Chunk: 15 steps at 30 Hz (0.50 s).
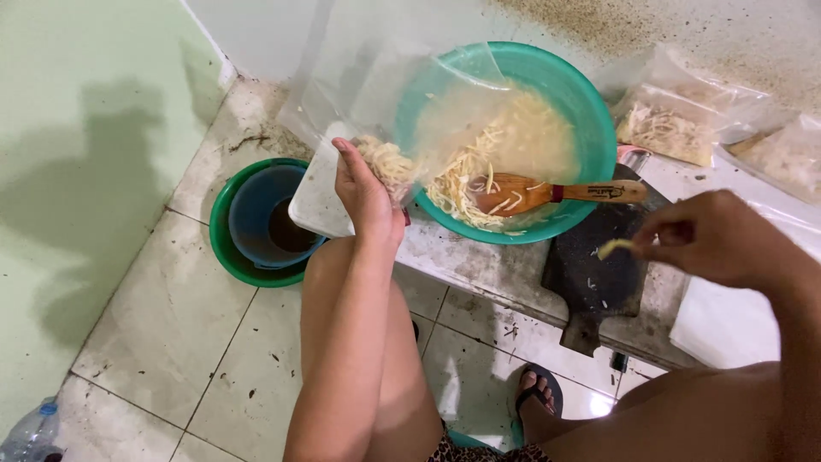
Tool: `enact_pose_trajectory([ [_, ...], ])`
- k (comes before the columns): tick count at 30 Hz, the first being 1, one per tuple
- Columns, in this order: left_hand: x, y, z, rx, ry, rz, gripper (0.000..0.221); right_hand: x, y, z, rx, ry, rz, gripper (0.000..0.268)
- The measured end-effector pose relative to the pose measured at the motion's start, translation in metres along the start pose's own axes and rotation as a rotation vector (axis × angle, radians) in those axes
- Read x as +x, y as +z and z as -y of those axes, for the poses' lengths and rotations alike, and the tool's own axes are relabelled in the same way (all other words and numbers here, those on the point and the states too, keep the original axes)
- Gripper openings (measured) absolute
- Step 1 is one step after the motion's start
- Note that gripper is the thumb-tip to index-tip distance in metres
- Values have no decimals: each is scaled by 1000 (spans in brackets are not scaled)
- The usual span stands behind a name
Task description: Scraping a cutting board with a knife and then scooping shredded food from a bowl into plastic bags using a wooden spoon.
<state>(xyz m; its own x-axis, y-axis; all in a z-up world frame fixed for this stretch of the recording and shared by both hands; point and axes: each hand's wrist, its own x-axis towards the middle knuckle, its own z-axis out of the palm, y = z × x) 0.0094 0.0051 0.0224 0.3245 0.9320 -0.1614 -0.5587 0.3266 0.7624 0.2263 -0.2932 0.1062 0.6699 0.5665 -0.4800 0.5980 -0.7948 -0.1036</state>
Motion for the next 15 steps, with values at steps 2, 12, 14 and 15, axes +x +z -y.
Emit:
enact_pose_trajectory([
  [2, 0, 0, 1, 3, 4, 7, 56, -2, 8, 11, -112, 35, 38, 18],
  [12, -2, -9, 5, -37, 43, 38, 54, 43, 60, -3, -544, -155, -204, 26],
  [14, -2, -8, 2, -32, 28, 20, 56, 30, 50, 4, -578, -90, -156, 22],
  [15, -2, -7, 1, -31, 13, 6, 58, 24, 44, 8, -611, -19, -113, 21],
])
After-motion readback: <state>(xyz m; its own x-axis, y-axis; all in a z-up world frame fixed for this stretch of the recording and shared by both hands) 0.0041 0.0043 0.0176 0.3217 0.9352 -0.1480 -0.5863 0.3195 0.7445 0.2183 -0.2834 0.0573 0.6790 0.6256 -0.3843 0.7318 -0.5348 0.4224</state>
